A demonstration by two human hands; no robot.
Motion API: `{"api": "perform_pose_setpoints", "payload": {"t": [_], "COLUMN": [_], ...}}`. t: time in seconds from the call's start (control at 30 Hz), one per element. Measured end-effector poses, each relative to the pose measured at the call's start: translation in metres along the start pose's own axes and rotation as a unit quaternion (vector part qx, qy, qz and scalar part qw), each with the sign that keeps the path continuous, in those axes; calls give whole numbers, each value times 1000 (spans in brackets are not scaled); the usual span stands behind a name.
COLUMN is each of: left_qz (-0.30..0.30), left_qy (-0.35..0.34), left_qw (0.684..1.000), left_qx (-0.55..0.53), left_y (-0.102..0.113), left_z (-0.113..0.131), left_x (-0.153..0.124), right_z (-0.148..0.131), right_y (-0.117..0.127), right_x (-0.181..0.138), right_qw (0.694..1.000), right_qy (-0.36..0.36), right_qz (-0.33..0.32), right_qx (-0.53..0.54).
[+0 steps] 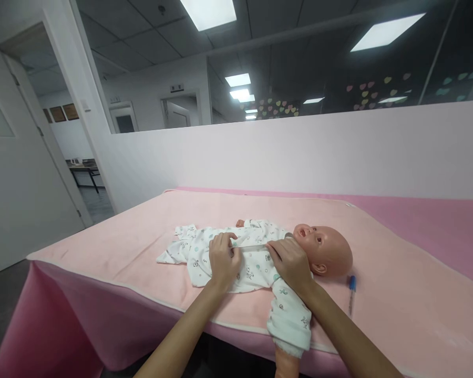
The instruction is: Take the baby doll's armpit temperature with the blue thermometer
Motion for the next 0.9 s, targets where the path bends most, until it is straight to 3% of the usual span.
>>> {"api": "perform_pose_setpoints", "payload": {"t": [0.17, 0.3, 0.47, 0.6, 0.77, 0.9], "left_qz": [24, -57, -225, -391, -431, -434], "left_qy": [25, -16, -52, -32, 19, 126], "left_qw": [998, 996, 969, 904, 872, 824], "left_qx": [-52, -60, -84, -174, -232, -341], "left_y": [15, 13, -32, -79, -93, -98], "left_z": [-4, 1, 19, 23, 11, -1], "left_x": [4, 23, 55, 54, 45, 43], "right_z": [11, 44, 76, 72, 65, 68], "right_y": [45, 80, 74, 70, 79, 96], "right_x": [-18, -61, -109, -114, -115, -131], "right_qw": [997, 986, 940, 915, 887, 869], "right_qy": [27, -16, -85, -140, -186, -266], "right_qz": [3, -61, -241, -290, -314, -305], "right_qx": [-75, -153, -224, -241, -282, -286]}}
Point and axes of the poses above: each hand's wrist, its own x-axis towards the middle knuckle, its own y-axis out of the back of the hand, z = x × y, the point moved 4 cm from there along x, towards the middle knuckle, and after that the axes turned 15 degrees about -x, right-handed, at the moved point
